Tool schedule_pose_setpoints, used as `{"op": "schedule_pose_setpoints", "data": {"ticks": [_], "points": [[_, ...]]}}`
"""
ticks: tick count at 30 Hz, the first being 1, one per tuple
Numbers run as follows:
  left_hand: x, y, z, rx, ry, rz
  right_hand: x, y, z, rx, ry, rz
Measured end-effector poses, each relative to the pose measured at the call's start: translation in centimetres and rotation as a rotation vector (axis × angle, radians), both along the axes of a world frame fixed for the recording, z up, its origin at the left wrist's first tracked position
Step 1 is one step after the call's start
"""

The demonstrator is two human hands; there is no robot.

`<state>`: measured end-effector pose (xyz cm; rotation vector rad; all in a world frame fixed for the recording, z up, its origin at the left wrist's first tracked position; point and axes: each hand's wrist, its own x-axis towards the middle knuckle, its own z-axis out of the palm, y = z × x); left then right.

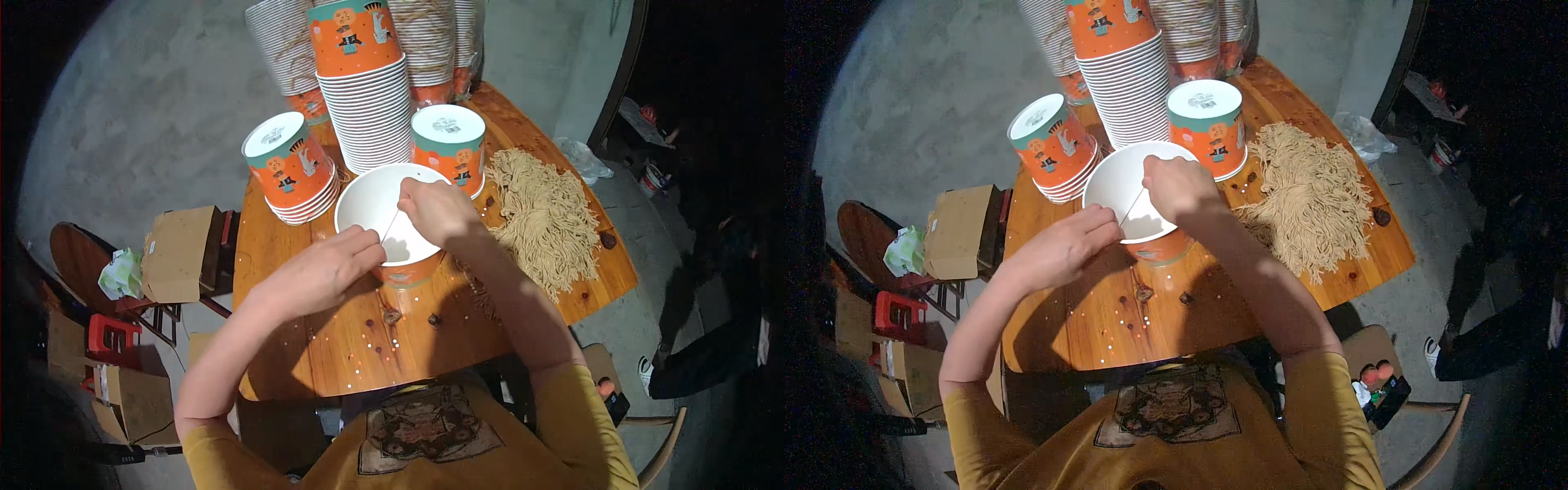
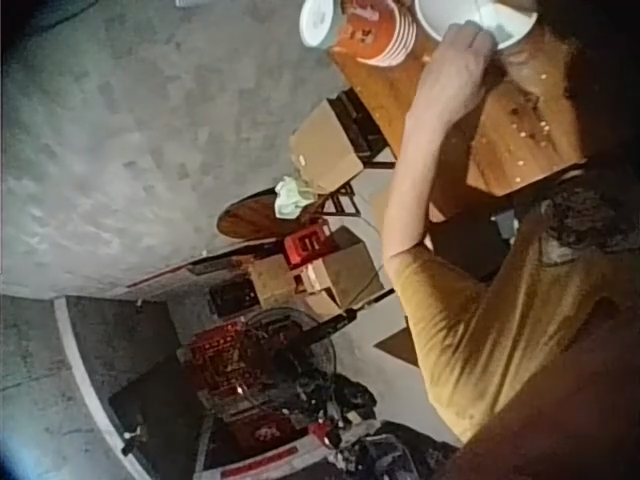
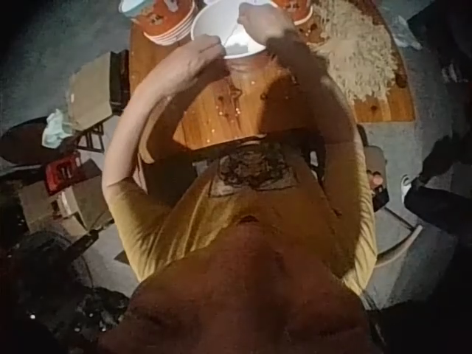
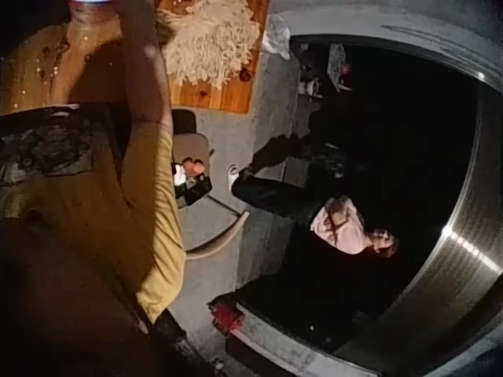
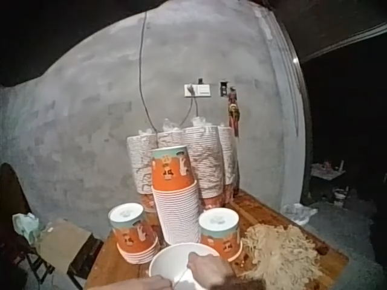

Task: The recorder is sorting rubber bands and preparing stacks of themed paper cups for packaging on a wooden table.

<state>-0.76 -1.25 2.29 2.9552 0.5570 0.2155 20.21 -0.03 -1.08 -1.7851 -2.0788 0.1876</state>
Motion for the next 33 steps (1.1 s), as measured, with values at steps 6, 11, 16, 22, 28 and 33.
{"op": "schedule_pose_setpoints", "data": {"ticks": [6, 11, 16, 22, 28, 33], "points": [[-1.2, 2.9, 0.4, 0.185, 0.111, -0.082, 2.5, -0.6, 2.5, -0.267, 1.086, 0.221], [-2.4, 6.0, -0.2, 0.542, 0.011, -0.04, 9.2, -2.1, 0.0, -0.321, 2.022, 0.52], [-3.7, 7.3, -0.8, 0.502, 0.101, 0.092, 9.7, -5.7, -0.8, -0.178, 2.405, 0.799], [0.7, 0.2, -1.6, -0.284, -0.744, 0.242, 5.7, -8.2, -1.0, -0.002, 2.016, 0.604], [7.5, -7.4, -4.8, -0.994, -0.665, 0.232, 0.3, -10.2, -1.2, -0.053, 1.892, 0.525], [6.0, -7.6, -4.1, -1.079, -0.449, 0.381, 2.5, -11.2, -2.5, -0.064, 1.605, 0.348]]}}
